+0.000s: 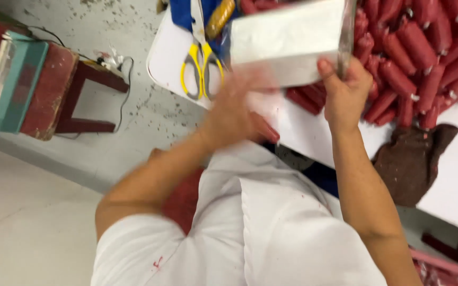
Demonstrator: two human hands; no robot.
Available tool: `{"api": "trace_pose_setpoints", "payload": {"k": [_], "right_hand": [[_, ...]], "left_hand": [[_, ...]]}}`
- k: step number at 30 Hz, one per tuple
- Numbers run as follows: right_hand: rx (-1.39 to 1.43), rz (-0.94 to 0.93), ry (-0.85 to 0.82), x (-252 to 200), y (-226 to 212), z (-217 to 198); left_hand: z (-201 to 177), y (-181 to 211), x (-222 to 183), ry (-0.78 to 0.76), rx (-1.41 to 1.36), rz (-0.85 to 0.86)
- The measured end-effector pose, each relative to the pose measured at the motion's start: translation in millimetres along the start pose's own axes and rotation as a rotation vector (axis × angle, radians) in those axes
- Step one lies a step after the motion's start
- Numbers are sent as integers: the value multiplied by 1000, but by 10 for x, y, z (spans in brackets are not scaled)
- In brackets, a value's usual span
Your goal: Packing longaniza sausages into small plastic bags and applying labels at a production table.
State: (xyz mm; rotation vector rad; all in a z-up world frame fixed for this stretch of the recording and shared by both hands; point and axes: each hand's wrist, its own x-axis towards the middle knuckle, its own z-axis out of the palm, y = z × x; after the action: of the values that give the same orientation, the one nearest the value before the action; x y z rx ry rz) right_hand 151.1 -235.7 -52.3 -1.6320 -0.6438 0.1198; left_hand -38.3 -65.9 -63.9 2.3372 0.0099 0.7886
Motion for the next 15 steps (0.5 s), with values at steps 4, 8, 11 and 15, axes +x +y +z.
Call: {"api": "trace_pose_setpoints", "payload": {"k": [4,8,11,15], "right_hand": [[196,87,176,37,255,-146],[306,-108,106,170,-386,-463],[338,-179,79,137,-752,-708],[241,-258,75,-50,-864,-978]], "left_hand": [[284,2,-500,-110,116,393],[319,-125,-94,-249,111,247],[512,-256,227,-254,105,260],[213,150,626,-150,-560,-296]]}}
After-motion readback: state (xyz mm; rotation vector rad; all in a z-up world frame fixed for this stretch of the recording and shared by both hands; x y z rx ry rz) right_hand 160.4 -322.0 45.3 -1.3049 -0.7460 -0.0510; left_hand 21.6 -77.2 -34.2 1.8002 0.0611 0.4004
